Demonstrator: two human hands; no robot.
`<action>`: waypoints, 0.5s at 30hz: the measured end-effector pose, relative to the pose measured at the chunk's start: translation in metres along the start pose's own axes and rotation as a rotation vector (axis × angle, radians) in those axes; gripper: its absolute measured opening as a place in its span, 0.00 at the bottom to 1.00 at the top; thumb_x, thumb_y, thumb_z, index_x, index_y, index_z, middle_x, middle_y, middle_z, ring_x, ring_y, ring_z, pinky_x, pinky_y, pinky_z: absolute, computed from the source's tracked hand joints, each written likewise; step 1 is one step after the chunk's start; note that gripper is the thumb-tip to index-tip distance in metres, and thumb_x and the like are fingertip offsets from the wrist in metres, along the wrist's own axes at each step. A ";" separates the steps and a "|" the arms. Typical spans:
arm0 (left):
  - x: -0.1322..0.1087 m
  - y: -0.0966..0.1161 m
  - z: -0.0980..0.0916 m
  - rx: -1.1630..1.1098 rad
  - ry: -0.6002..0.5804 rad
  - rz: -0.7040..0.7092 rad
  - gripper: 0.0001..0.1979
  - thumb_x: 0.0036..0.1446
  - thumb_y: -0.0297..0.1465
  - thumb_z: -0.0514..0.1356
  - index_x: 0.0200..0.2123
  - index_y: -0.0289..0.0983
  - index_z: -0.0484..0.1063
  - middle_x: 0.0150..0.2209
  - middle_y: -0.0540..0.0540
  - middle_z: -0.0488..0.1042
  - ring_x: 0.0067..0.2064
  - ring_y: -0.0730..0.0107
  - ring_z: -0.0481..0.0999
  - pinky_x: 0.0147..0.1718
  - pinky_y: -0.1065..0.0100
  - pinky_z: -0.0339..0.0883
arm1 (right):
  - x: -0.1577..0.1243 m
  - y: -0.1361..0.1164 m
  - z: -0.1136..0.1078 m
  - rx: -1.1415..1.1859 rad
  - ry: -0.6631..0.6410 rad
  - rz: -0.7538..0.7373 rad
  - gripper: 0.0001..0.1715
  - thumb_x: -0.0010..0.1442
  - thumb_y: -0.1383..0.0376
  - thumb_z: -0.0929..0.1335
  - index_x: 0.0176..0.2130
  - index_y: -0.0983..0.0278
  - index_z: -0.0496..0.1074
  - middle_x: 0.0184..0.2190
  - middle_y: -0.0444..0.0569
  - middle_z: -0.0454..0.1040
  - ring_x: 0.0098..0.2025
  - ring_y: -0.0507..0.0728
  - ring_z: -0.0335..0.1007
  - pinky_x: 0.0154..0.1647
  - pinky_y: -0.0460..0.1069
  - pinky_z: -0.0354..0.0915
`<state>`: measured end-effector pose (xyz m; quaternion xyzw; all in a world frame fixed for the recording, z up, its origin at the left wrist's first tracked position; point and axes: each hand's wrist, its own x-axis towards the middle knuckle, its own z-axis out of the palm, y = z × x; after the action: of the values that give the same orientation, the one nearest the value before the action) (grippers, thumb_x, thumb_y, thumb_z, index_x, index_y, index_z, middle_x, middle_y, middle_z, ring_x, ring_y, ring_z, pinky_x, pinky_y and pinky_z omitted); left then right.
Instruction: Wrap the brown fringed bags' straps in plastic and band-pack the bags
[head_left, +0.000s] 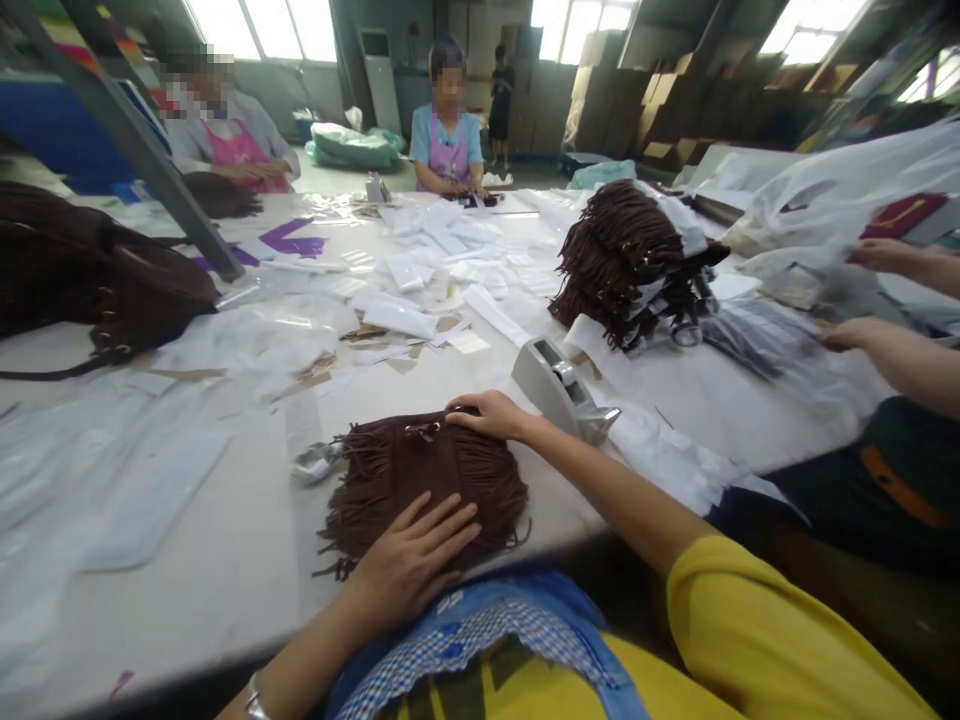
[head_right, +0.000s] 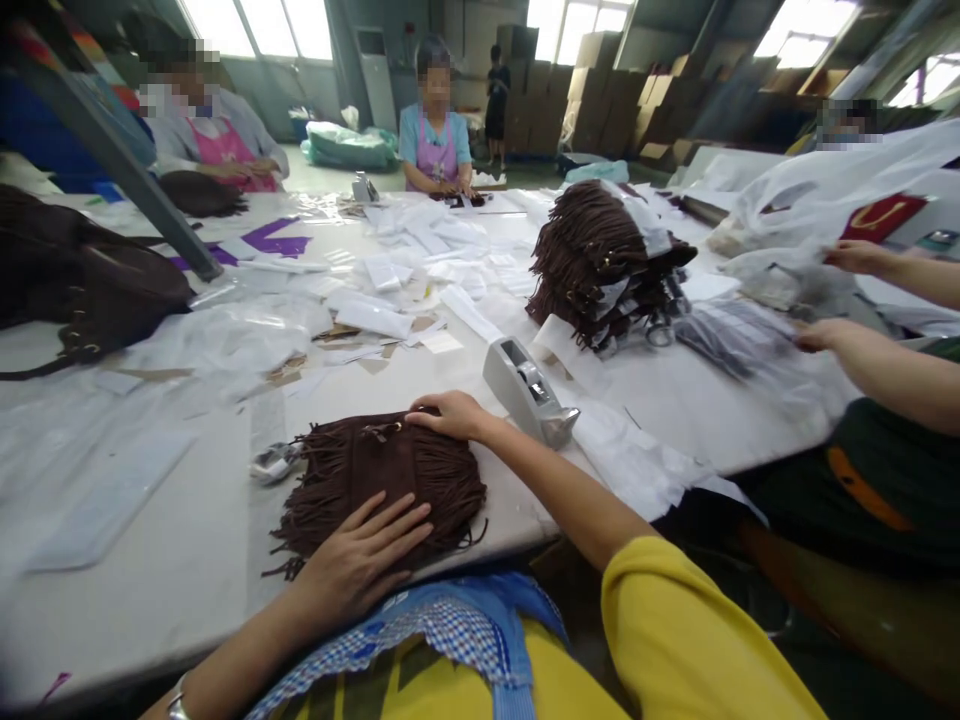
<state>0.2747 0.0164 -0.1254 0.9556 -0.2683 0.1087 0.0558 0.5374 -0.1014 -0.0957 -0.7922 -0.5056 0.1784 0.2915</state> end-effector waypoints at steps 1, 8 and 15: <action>0.000 0.000 0.000 0.010 -0.003 0.000 0.29 0.66 0.35 0.55 0.68 0.41 0.54 0.68 0.48 0.57 0.70 0.61 0.52 0.69 0.53 0.39 | 0.002 -0.002 0.003 -0.001 -0.020 -0.019 0.20 0.64 0.51 0.66 0.47 0.58 0.79 0.42 0.47 0.81 0.44 0.57 0.75 0.45 0.46 0.63; 0.001 0.000 0.003 0.034 0.032 0.004 0.27 0.66 0.34 0.54 0.67 0.40 0.56 0.68 0.47 0.58 0.70 0.61 0.51 0.69 0.53 0.36 | 0.027 -0.021 -0.008 -0.007 -0.257 -0.115 0.24 0.63 0.46 0.65 0.49 0.56 0.79 0.46 0.46 0.81 0.47 0.59 0.76 0.46 0.47 0.64; -0.001 -0.005 0.012 0.092 0.075 0.029 0.24 0.68 0.33 0.53 0.66 0.41 0.59 0.68 0.50 0.57 0.70 0.62 0.50 0.69 0.53 0.33 | 0.046 -0.026 0.000 0.039 -0.496 -0.105 0.28 0.63 0.46 0.65 0.53 0.57 0.76 0.51 0.47 0.78 0.52 0.58 0.74 0.49 0.46 0.62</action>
<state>0.2789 0.0189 -0.1378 0.9484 -0.2744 0.1575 0.0205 0.5392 -0.0512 -0.0790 -0.6911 -0.5987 0.3614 0.1825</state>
